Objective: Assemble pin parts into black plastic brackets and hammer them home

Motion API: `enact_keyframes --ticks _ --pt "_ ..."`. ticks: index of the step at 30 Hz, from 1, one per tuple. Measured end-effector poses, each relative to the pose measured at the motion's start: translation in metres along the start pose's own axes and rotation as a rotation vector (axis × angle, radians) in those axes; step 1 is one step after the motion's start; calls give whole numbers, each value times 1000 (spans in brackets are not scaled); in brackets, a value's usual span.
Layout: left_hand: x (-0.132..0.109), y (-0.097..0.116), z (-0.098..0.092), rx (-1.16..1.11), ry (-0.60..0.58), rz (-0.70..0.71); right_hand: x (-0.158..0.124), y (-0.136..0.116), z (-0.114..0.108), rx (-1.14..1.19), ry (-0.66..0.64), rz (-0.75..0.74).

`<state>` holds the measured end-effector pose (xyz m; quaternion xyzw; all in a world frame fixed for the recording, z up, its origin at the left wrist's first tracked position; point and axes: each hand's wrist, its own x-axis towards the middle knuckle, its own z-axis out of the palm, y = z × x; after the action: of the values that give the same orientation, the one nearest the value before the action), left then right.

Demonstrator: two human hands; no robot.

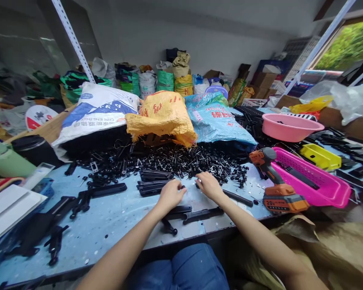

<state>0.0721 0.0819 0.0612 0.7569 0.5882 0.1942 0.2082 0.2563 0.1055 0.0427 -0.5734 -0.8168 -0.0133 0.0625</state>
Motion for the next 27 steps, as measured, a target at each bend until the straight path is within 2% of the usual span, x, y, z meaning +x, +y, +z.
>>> enact_keyframes --ticks 2,5,7,9,12,16,18,21,24,27 --pt "-32 -18 -16 -110 12 -76 21 -14 9 15 -10 8" --pt "-71 -43 -31 -631 -10 -342 38 -29 19 45 -38 31" --pt "-87 -53 -33 -959 -33 -520 39 -30 19 72 -47 30" --pt "-95 -58 -30 -1085 -44 -605 31 -25 13 99 -51 5" --pt "-97 -59 -27 -1133 -41 -622 12 -15 -3 194 -57 -76" --pt "-91 -58 -26 -1074 -46 -571 -14 -10 -25 418 -79 -132" --pt "-87 -57 -26 -1017 -81 -549 -22 -12 -34 495 -135 -150" --pt "-84 -57 -26 -938 -46 -562 -27 -16 -47 557 -280 -184" --pt "-84 -58 -27 -923 -35 -596 -25 -24 -57 483 -434 -233" --pt "-85 -57 -27 -927 -56 -602 -20 -37 -62 223 -480 -325"
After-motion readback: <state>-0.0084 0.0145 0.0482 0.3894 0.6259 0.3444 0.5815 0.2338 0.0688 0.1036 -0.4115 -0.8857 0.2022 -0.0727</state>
